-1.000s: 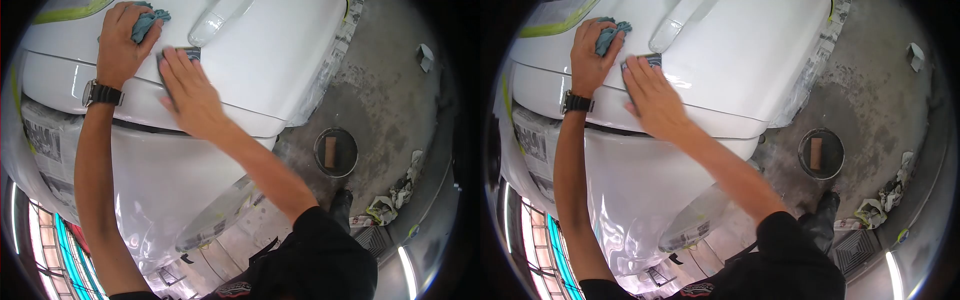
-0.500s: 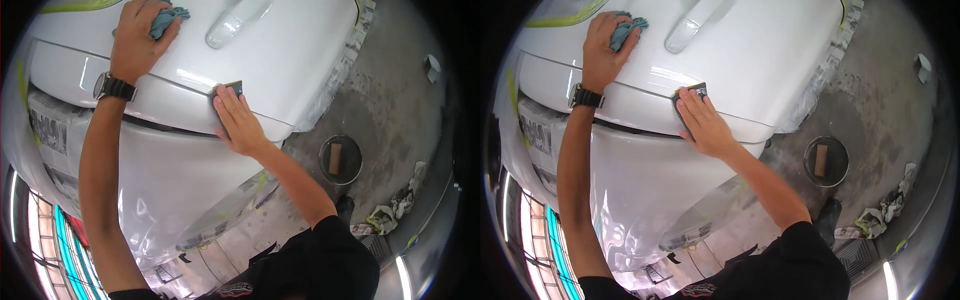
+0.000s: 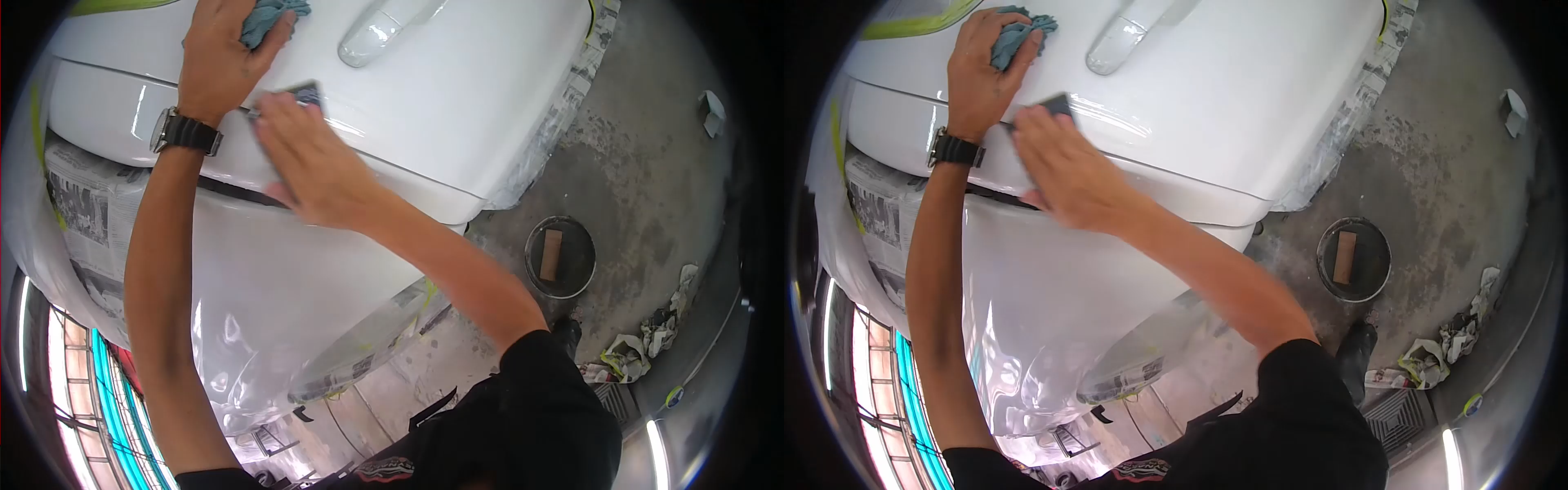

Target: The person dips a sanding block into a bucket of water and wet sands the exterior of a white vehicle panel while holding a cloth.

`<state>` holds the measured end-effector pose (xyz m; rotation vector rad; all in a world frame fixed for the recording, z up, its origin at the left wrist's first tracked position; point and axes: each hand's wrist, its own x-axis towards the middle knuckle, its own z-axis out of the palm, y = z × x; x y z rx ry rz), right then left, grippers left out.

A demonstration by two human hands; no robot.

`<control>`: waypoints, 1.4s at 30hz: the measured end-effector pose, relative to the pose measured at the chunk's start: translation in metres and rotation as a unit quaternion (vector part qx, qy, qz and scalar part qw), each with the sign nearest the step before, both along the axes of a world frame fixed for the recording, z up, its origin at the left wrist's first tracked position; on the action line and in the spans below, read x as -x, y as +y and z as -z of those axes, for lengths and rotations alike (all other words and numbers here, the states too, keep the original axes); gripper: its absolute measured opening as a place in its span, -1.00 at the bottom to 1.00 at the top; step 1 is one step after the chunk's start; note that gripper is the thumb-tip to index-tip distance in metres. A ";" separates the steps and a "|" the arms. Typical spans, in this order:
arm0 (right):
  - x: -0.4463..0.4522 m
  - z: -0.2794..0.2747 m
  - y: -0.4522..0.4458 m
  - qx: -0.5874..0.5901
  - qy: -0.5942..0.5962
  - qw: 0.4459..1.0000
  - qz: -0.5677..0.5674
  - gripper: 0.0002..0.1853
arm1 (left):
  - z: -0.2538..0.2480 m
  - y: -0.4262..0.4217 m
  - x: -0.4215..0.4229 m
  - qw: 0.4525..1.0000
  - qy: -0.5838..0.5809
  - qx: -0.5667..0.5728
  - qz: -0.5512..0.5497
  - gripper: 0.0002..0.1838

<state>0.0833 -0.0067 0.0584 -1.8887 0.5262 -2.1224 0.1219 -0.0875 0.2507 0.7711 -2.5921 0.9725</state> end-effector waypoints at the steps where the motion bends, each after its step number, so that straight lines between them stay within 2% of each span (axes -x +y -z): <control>1: 0.001 0.003 0.001 -0.007 0.007 1.000 -0.011 -0.10 | 0.001 0.002 -0.001 1.000 0.006 -0.003 -0.001 -0.74; 3: 0.009 0.013 -0.005 -0.007 0.025 0.999 -0.025 -0.12 | 0.001 0.001 0.003 1.000 0.015 -0.002 0.013 -0.75; 4: 0.018 0.035 -0.003 -0.037 0.059 0.997 -0.025 -0.12 | 0.001 0.000 0.002 1.000 0.020 -0.001 0.024 -0.75; 7: 0.017 0.059 0.016 -0.082 -0.003 0.997 0.007 -0.12 | 0.000 -0.001 0.001 0.999 0.047 0.001 0.011 -0.76; 9: 0.002 0.028 0.003 -0.053 -0.019 0.998 0.040 -0.14 | 0.003 0.003 0.002 0.996 0.074 -0.030 -0.032 -0.76; 11: 0.003 -0.011 -0.014 -0.004 -0.030 0.999 0.030 -0.13 | -0.002 0.001 0.001 0.999 0.043 -0.005 -0.012 -0.77; 14: 0.021 0.016 -0.011 -0.014 0.009 1.000 -0.014 -0.17 | 0.002 -0.002 0.001 0.999 0.026 0.021 0.019 -0.77; 17: 0.019 0.078 0.011 -0.075 0.016 0.997 0.018 -0.23 | 0.000 -0.001 -0.003 0.999 0.042 -0.002 0.020 -0.77; 21: 0.006 0.005 -0.007 -0.031 -0.076 0.997 0.015 -0.31 | -0.001 -0.001 0.001 1.000 0.016 0.003 0.017 -0.77; 24: 0.020 0.004 -0.014 -0.007 -0.025 1.000 0.000 -0.34 | 0.000 0.001 -0.001 1.000 0.016 -0.003 0.018 -0.77; 26: 0.031 0.047 0.002 -0.062 0.006 0.998 -0.011 -0.37 | -0.001 -0.002 0.000 1.000 0.014 0.002 0.022 -0.77; 28: 0.031 0.110 0.016 -0.092 0.006 0.996 0.018 -0.31 | -0.001 0.000 0.002 1.000 0.011 -0.002 0.018 -0.77; 31: 0.047 0.110 0.032 -0.109 -0.011 0.994 0.015 -0.29 | 0.000 0.006 0.003 1.000 0.019 -0.015 -0.019 -0.77; 34: 0.060 0.090 0.022 -0.048 0.069 0.995 0.045 -0.23 | -0.001 0.001 0.000 1.000 0.009 0.003 -0.005 -0.78; 37: 0.049 0.130 0.008 -0.095 0.132 0.984 0.076 -0.12 | -0.001 -0.003 0.001 1.000 0.007 0.003 0.020 -0.78; 40: 0.031 0.099 -0.004 -0.090 0.118 0.987 0.063 -0.03 | -0.004 -0.001 0.003 1.000 0.004 0.009 0.020 -0.78; 41: 0.028 0.063 -0.011 -0.043 0.077 0.995 0.043 -0.06 | -0.002 0.001 0.005 1.000 -0.002 0.007 0.018 -0.78; 42: 0.023 0.034 -0.016 0.000 0.088 0.993 0.075 -0.11 | -0.001 0.002 0.004 1.000 0.005 -0.002 0.005 -0.78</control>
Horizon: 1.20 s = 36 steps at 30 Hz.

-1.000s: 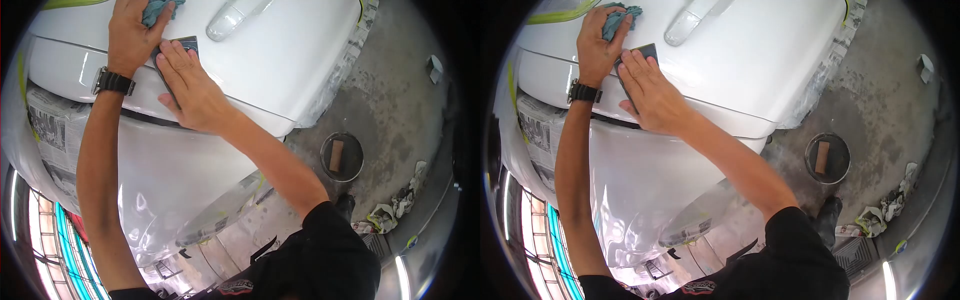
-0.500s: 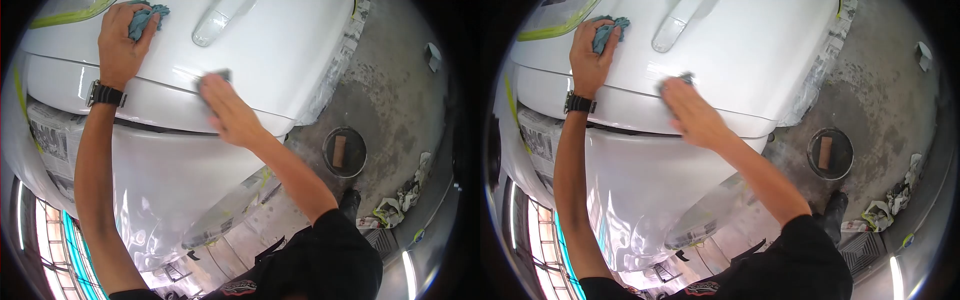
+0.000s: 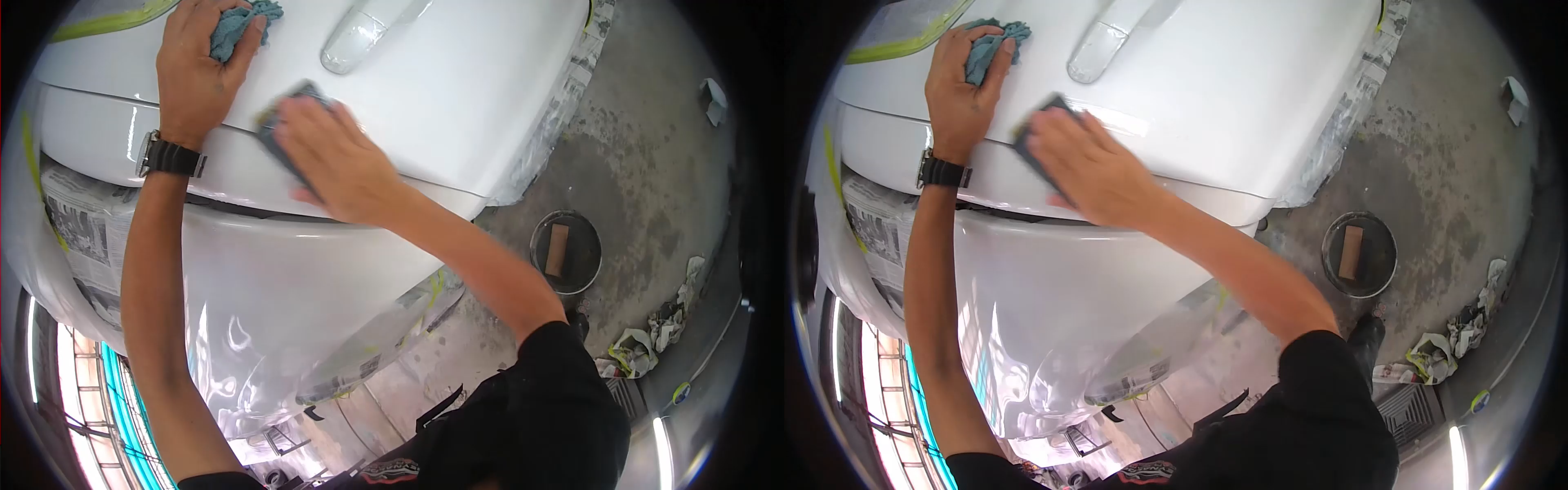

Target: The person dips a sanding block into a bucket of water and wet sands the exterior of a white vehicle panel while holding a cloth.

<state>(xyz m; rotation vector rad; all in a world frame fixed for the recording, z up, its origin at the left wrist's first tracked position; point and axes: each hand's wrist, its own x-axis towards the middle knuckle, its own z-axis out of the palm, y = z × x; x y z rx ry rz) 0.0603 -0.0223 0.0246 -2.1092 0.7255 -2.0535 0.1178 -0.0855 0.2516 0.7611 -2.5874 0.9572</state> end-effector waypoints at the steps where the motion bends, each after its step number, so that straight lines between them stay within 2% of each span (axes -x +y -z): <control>1: -0.007 -0.018 -0.004 0.024 -0.038 0.999 -0.001 -0.13 | 0.000 0.001 0.000 1.000 0.007 -0.009 -0.012 -0.77; 3: 0.006 -0.008 -0.004 0.009 0.024 1.000 -0.016 -0.08 | 0.001 0.002 0.000 1.000 0.009 -0.015 -0.014 -0.78; 5: 0.023 0.055 0.009 -0.066 0.059 0.996 -0.014 -0.05 | 0.001 -0.001 -0.002 1.000 0.007 -0.003 0.004 -0.78; 6: 0.031 0.062 0.013 -0.102 0.079 0.991 -0.016 -0.04 | 0.000 -0.001 -0.002 1.000 0.012 -0.010 0.002 -0.78; 9: 0.010 0.050 0.011 -0.077 0.010 0.997 -0.010 -0.02 | 0.003 0.001 -0.003 0.999 0.019 -0.026 -0.010 -0.78; 10: -0.005 0.029 0.002 -0.018 -0.053 0.998 0.001 -0.04 | 0.004 0.000 -0.003 0.999 0.019 -0.023 -0.012 -0.78; 11: -0.010 0.003 0.000 0.006 -0.060 0.998 0.005 -0.04 | 0.002 -0.001 0.000 1.000 0.019 -0.016 -0.011 -0.78; 13: -0.008 -0.013 0.001 0.008 -0.067 0.998 -0.002 -0.07 | 0.001 0.001 -0.001 1.000 -0.022 0.016 -0.005 -0.78; 16: 0.027 0.038 0.010 -0.067 0.072 0.995 0.002 -0.11 | -0.001 -0.006 -0.002 1.000 -0.017 0.016 0.012 -0.76; 19: 0.020 0.058 0.024 -0.081 0.009 0.996 0.019 -0.12 | -0.002 -0.004 -0.003 1.000 -0.015 0.014 0.012 -0.74; 20: 0.002 0.051 0.020 -0.058 -0.034 0.998 0.004 -0.13 | -0.002 -0.001 -0.003 1.000 -0.027 0.010 0.011 -0.73; 21: -0.010 0.020 0.011 -0.029 -0.074 0.997 -0.005 -0.13 | -0.002 -0.001 -0.003 1.000 -0.025 0.006 0.013 -0.72; 22: -0.011 -0.008 0.007 -0.015 -0.063 0.998 -0.010 -0.14 | -0.003 -0.003 -0.004 1.000 -0.022 0.003 0.017 -0.70; 25: 0.009 -0.010 0.002 -0.003 0.013 1.000 -0.014 -0.17 | -0.002 -0.006 -0.010 0.999 -0.022 -0.002 0.032 -0.70; 26: 0.017 0.013 0.004 -0.053 0.030 0.998 -0.034 -0.20 | -0.004 -0.009 -0.010 0.999 -0.021 0.002 0.039 -0.71; 29: 0.025 0.088 0.019 -0.102 0.042 0.994 0.022 -0.23 | -0.004 -0.009 -0.011 0.999 -0.010 -0.010 0.052 -0.71; 30: 0.015 0.079 0.018 -0.099 -0.009 0.995 0.013 -0.23 | -0.005 -0.010 -0.011 0.999 -0.004 -0.012 0.040 -0.72; 33: -0.005 -0.002 0.005 -0.027 -0.065 0.998 0.003 -0.24 | -0.005 -0.008 -0.011 1.000 0.000 -0.019 0.018 -0.72; 36: 0.011 -0.003 0.005 -0.027 0.019 0.999 0.017 -0.19 | -0.002 -0.008 -0.010 1.000 -0.011 -0.009 0.026 -0.72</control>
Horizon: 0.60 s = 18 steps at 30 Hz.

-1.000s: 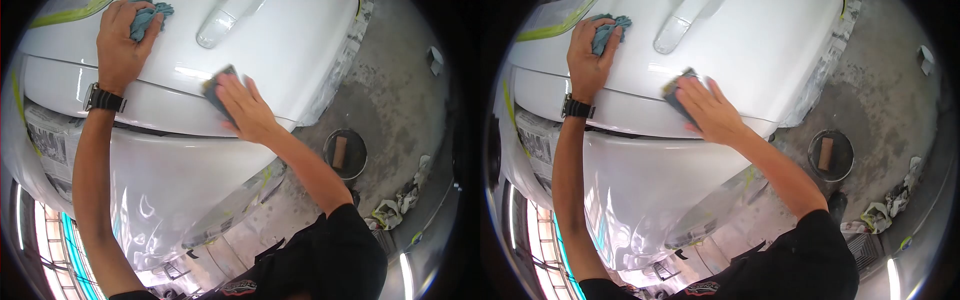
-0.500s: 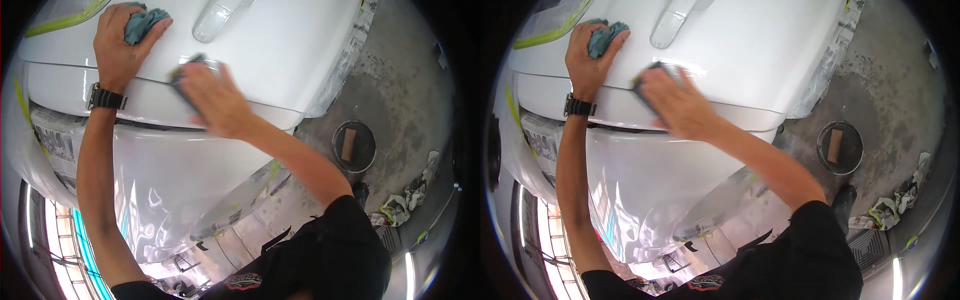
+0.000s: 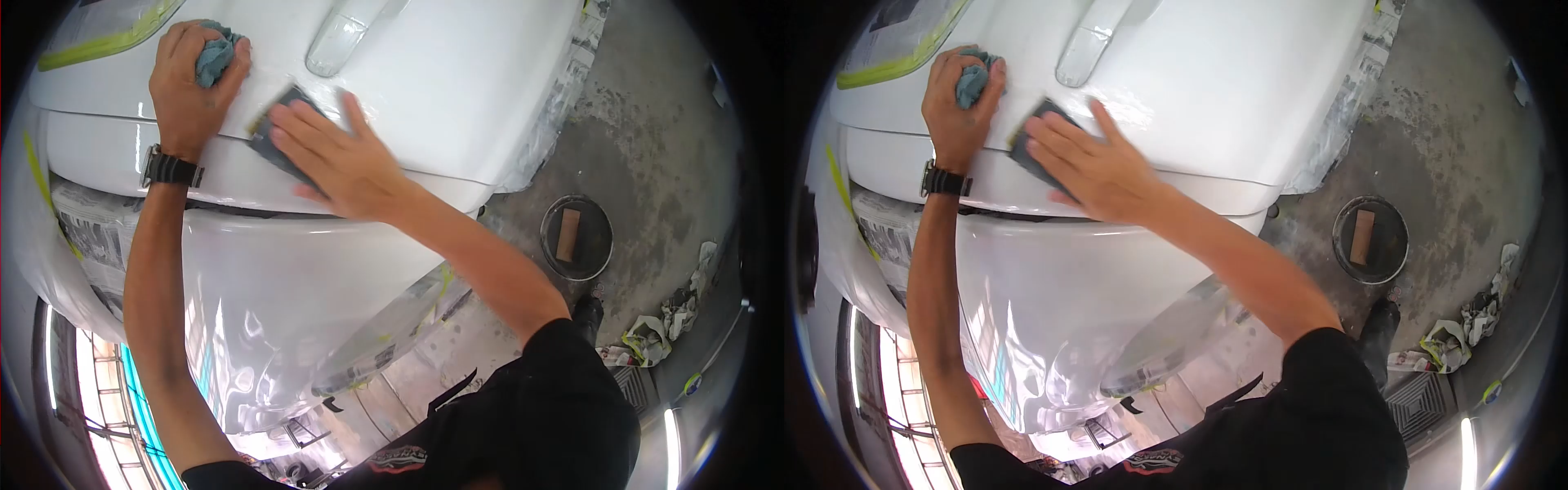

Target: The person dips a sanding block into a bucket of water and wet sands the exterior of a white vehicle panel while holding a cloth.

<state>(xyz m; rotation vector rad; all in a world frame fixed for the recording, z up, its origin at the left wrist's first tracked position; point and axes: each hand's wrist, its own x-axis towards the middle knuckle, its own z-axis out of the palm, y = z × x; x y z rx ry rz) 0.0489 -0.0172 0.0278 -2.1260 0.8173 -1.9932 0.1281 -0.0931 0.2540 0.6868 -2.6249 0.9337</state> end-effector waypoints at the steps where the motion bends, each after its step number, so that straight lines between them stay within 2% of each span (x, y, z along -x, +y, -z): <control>1: 0.007 0.020 0.003 -0.028 0.015 0.999 0.010 -0.18 | 0.001 0.000 0.001 1.000 0.001 0.003 0.004 -0.72; 2: 0.013 0.057 0.012 -0.056 0.032 0.998 0.017 -0.17 | 0.000 0.000 0.001 1.000 0.003 0.006 0.005 -0.73; 4: 0.012 0.072 0.022 -0.095 0.042 0.994 0.017 -0.15 | -0.003 0.001 0.003 1.000 0.003 0.004 -0.003 -0.73; 5: -0.001 0.071 0.019 -0.070 -0.004 0.998 0.005 -0.13 | -0.001 0.003 0.002 1.000 -0.001 -0.005 -0.009 -0.73; 7: -0.023 0.019 0.007 -0.019 -0.098 0.995 -0.014 -0.10 | 0.001 0.002 0.000 1.000 0.005 -0.005 -0.009 -0.73; 8: -0.024 -0.006 0.006 -0.009 -0.087 0.996 -0.006 -0.11 | 0.000 0.001 0.000 1.000 0.008 0.000 -0.007 -0.74; 11: -0.001 0.003 0.004 0.008 -0.006 1.000 -0.013 -0.12 | 0.000 0.000 0.001 1.000 0.004 0.005 -0.005 -0.74; 12: 0.006 0.027 0.008 -0.024 0.016 0.999 -0.031 -0.15 | 0.000 -0.001 0.002 1.000 0.005 0.000 0.000 -0.74; 14: 0.015 0.086 0.024 -0.050 0.065 0.997 0.005 -0.16 | -0.001 0.001 0.000 1.000 0.007 -0.001 0.000 -0.73; 17: -0.006 0.075 0.026 -0.063 0.013 0.998 -0.021 -0.17 | 0.001 0.011 0.010 0.999 0.002 -0.018 -0.032 -0.76; 18: -0.019 0.053 0.020 -0.009 -0.015 1.000 0.004 -0.16 | 0.002 0.010 0.010 1.000 0.001 -0.008 -0.024 -0.76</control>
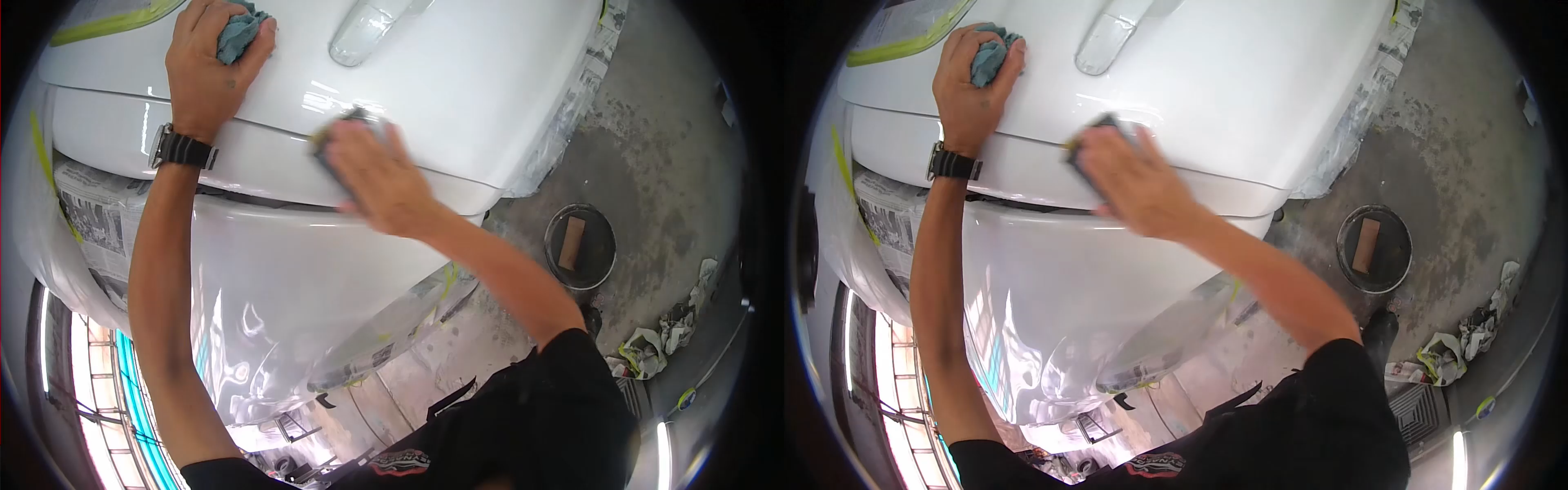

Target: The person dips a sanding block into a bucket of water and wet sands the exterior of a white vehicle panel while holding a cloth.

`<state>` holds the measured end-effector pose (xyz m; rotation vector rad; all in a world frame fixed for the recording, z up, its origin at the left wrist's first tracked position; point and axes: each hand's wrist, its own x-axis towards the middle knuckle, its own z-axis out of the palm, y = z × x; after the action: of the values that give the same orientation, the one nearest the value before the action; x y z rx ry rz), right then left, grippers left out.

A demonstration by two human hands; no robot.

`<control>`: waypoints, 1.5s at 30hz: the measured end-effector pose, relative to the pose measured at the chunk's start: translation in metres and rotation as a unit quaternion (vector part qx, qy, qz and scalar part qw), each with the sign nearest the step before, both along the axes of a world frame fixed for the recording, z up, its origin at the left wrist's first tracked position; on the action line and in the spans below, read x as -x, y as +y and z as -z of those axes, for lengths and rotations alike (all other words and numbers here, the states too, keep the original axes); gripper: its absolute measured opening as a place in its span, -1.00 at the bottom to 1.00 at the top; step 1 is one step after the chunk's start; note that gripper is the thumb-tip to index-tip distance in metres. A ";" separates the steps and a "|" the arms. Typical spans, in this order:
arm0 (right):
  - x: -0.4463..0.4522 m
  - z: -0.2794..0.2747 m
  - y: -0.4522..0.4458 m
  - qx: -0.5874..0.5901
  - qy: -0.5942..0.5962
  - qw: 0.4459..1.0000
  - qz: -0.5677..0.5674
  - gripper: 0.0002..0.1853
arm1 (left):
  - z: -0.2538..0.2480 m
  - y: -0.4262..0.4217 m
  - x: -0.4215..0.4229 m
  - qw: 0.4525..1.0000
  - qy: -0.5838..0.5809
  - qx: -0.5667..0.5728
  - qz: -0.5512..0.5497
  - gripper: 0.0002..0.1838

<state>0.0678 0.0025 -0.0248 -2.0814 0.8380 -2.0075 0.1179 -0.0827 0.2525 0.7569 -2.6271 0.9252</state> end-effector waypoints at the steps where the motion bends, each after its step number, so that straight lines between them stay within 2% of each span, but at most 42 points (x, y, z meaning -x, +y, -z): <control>1: -0.003 -0.035 -0.001 0.010 -0.003 1.000 -0.002 -0.17 | 0.000 -0.003 -0.001 1.000 0.000 0.011 0.010 -0.76; 3: -0.012 -0.069 -0.005 0.046 -0.030 0.998 0.037 -0.20 | 0.001 -0.005 -0.005 1.000 -0.004 0.019 0.021 -0.75; 4: -0.007 -0.062 -0.003 0.038 -0.003 0.998 0.046 -0.20 | 0.001 -0.007 -0.007 0.999 -0.004 0.023 0.028 -0.75; 8: 0.016 0.023 0.016 -0.015 0.083 0.996 0.040 -0.15 | -0.001 -0.008 -0.008 1.000 0.000 0.014 0.024 -0.75; 9: 0.019 0.026 0.018 -0.034 0.095 0.995 0.026 -0.12 | -0.002 -0.004 -0.007 1.000 0.004 0.013 0.005 -0.75; 12: -0.014 -0.003 0.019 -0.041 -0.048 0.998 -0.011 -0.10 | 0.001 0.002 0.002 1.000 0.002 0.004 -0.014 -0.75; 15: -0.012 -0.037 0.020 -0.037 -0.098 0.994 -0.030 -0.16 | 0.002 -0.001 -0.001 1.000 0.001 0.012 0.008 -0.76; 16: -0.001 -0.029 0.016 -0.033 -0.020 0.999 -0.014 -0.15 | 0.000 -0.002 -0.001 1.000 0.004 0.003 0.006 -0.76; 19: 0.019 0.024 0.017 -0.041 0.071 0.997 0.005 -0.14 | 0.003 -0.005 0.001 1.000 -0.001 0.005 0.028 -0.76; 20: 0.017 0.035 0.019 -0.053 0.060 0.997 -0.001 -0.13 | 0.001 -0.005 -0.002 0.999 -0.004 0.016 0.037 -0.76; 23: -0.007 -0.013 0.014 -0.037 -0.051 0.998 -0.019 -0.12 | 0.000 -0.003 -0.002 1.000 0.002 -0.001 0.012 -0.76; 24: -0.005 -0.044 0.011 -0.023 -0.030 0.999 -0.013 -0.16 | 0.000 -0.003 -0.002 1.000 -0.001 0.010 0.007 -0.76; 27: -0.005 -0.063 0.003 0.017 -0.024 0.999 0.020 -0.17 | 0.002 -0.002 0.001 1.000 -0.004 0.020 0.007 -0.76; 28: 0.011 -0.051 0.002 0.015 0.040 0.999 0.014 -0.16 | 0.003 -0.003 0.001 1.000 0.003 0.015 0.016 -0.76; 31: 0.020 0.042 0.016 -0.053 0.075 0.996 0.008 -0.13 | 0.000 -0.005 0.000 1.000 -0.004 0.012 0.028 -0.75; 34: 0.000 0.011 0.017 -0.067 0.005 0.997 -0.029 -0.07 | 0.000 -0.002 -0.003 1.000 -0.007 0.008 0.014 -0.75; 37: -0.018 -0.067 0.001 0.014 -0.090 0.995 -0.038 0.03 | -0.003 -0.008 -0.009 1.000 0.001 0.008 0.004 -0.72; 40: 0.018 -0.037 -0.012 -0.003 0.109 0.994 0.008 -0.09 | 0.000 -0.012 -0.008 1.000 -0.004 0.022 0.020 -0.72; 42: 0.022 0.014 -0.011 -0.087 0.059 0.992 0.071 -0.09 | 0.001 -0.008 -0.008 1.000 0.017 0.012 0.007 -0.72; 44: 0.014 0.012 -0.001 -0.151 -0.010 0.985 0.082 -0.08 | 0.000 -0.008 -0.008 1.000 0.021 0.008 0.000 -0.72; 45: 0.002 -0.014 -0.001 -0.153 -0.056 0.984 0.076 -0.09 | 0.001 -0.007 -0.007 1.000 0.021 0.001 -0.001 -0.72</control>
<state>0.0658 0.0015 -0.0112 -1.7678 1.2274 -1.9003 0.1248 -0.0896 0.2515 0.7712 -2.5888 0.9032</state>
